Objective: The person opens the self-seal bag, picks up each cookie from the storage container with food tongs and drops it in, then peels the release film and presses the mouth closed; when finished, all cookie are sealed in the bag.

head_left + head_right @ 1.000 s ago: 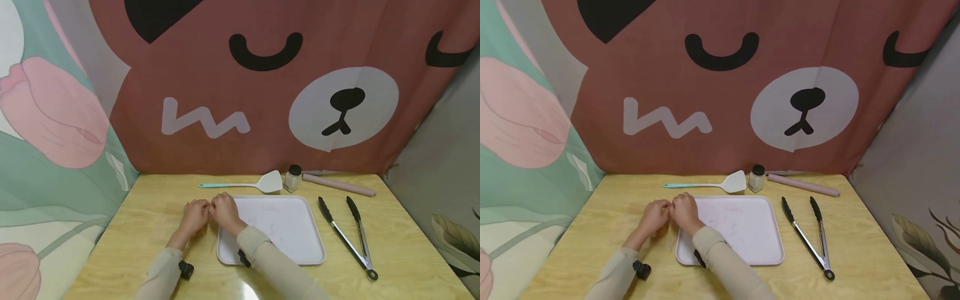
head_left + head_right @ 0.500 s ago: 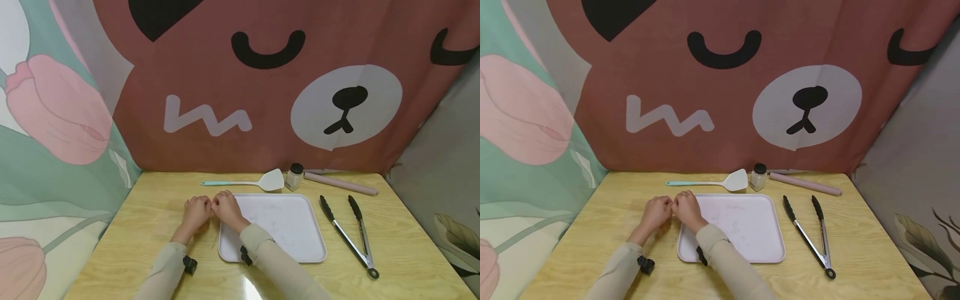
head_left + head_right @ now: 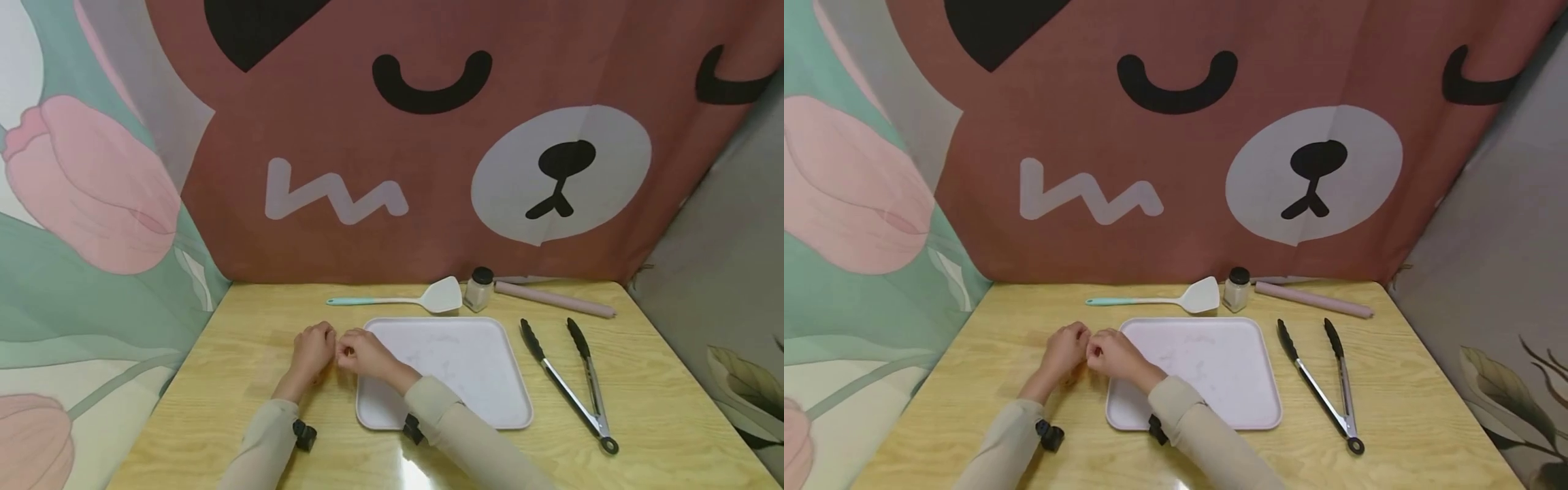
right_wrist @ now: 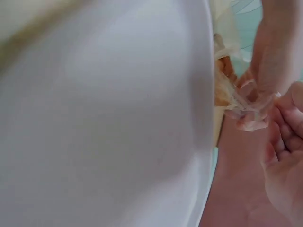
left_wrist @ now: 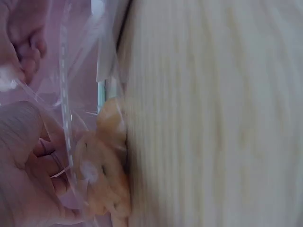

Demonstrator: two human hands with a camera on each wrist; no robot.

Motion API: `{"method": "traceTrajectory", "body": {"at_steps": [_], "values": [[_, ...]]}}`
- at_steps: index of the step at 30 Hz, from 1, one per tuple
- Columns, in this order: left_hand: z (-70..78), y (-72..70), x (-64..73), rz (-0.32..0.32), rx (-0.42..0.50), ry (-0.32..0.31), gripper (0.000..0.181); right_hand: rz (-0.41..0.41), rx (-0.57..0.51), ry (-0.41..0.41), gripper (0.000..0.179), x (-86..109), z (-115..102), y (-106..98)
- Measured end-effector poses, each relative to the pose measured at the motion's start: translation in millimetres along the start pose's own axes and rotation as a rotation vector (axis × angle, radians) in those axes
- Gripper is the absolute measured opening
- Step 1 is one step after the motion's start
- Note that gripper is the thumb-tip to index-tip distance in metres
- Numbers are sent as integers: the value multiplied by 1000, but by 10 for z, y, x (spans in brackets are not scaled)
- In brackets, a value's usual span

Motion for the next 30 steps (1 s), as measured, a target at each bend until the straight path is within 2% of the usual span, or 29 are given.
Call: {"method": "traceTrajectory", "body": {"at_steps": [3,9,14,23,27,30], "values": [[-19,12,11,24,4,10,14,-63,-38,-44,11,99,-34,-52],[-39,1,16,80,9,24,13,-125,-96,-147,12,363,-104,-235],[-60,3,18,83,12,36,14,-166,-141,-217,13,639,-135,-373],[-81,-58,-7,97,54,-9,14,-174,-140,-186,12,1149,-3,-564],[-78,-52,-14,64,56,-15,14,-174,-168,-198,13,1322,53,-622],[-78,-51,-14,72,72,-17,14,-147,-223,-191,16,1428,113,-696]]}}
Point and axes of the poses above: each hand's wrist, its own x-axis away from the middle knuckle, its own y-axis out of the palm, z = x × y, the point moved 1 cm from there along -x, towards the middle knuckle, and after that the axes turned 3 degrees about -x, right-handed, at the moved point
